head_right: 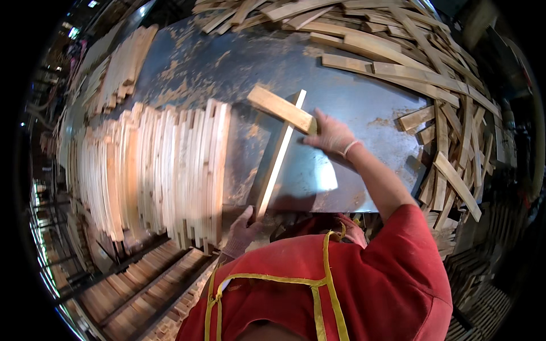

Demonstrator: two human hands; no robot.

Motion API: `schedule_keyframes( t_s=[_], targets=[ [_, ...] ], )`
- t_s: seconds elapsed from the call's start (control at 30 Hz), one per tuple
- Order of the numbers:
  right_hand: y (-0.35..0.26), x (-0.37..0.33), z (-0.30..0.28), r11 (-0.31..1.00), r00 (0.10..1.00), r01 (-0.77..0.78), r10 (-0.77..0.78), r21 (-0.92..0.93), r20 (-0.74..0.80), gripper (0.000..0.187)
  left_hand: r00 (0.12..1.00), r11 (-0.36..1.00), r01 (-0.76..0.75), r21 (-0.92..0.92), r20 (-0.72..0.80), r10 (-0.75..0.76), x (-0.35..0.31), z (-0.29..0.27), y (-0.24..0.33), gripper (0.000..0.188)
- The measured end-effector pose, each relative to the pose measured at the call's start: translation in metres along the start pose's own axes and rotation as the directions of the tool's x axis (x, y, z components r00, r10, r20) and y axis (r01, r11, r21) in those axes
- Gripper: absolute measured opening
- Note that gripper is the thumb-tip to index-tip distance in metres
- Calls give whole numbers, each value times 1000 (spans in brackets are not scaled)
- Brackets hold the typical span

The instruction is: The person sorts thin wooden planks on a metal workbench, picking them up one by one and arranging them into a neat stack. The person wears gloves and a red shirt while organizing the wood pieces.

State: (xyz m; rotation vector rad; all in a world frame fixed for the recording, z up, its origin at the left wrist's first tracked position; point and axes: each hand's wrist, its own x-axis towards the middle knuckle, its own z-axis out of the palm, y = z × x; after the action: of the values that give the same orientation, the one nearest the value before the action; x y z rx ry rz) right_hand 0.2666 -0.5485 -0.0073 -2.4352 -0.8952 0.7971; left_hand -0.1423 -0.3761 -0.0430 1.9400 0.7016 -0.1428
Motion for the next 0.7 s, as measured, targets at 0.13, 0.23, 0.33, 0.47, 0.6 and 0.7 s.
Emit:
schedule_keyframes(
  t_s=[0.13, 0.23, 0.33, 0.47, 0.6, 0.7],
  targets=[
    [-28, -10, 66, 974, 983, -90, 121, 208, -140, 96, 920, 666, 362, -653, 365, -143, -28, -17, 52, 60],
    [-58, -6, 100, 744, 989, -12, 108, 668, -102, 69, 937, 569, 345, -746, 306, -167, -42, -22, 45, 55],
    [-101, -8, 142, 867, 990, -130, 140, 481, 15, 50, 978, 874, 200, -444, 136, -155, -46, -37, 32, 50],
    [-192, -16, 150, 949, 948, -168, 81, 267, 306, 55, 936, 874, -64, 482, -275, 221, -38, -45, 15, 59],
    [-169, 11, 162, 862, 909, 74, -266, 502, 322, 56, 911, 590, -85, 803, -177, 372, 2, -49, 32, 81],
    [-122, -19, 91, 864, 968, 172, -237, 474, 79, 62, 935, 642, 33, 766, -251, 251, 17, -48, 47, 81]
  ],
)
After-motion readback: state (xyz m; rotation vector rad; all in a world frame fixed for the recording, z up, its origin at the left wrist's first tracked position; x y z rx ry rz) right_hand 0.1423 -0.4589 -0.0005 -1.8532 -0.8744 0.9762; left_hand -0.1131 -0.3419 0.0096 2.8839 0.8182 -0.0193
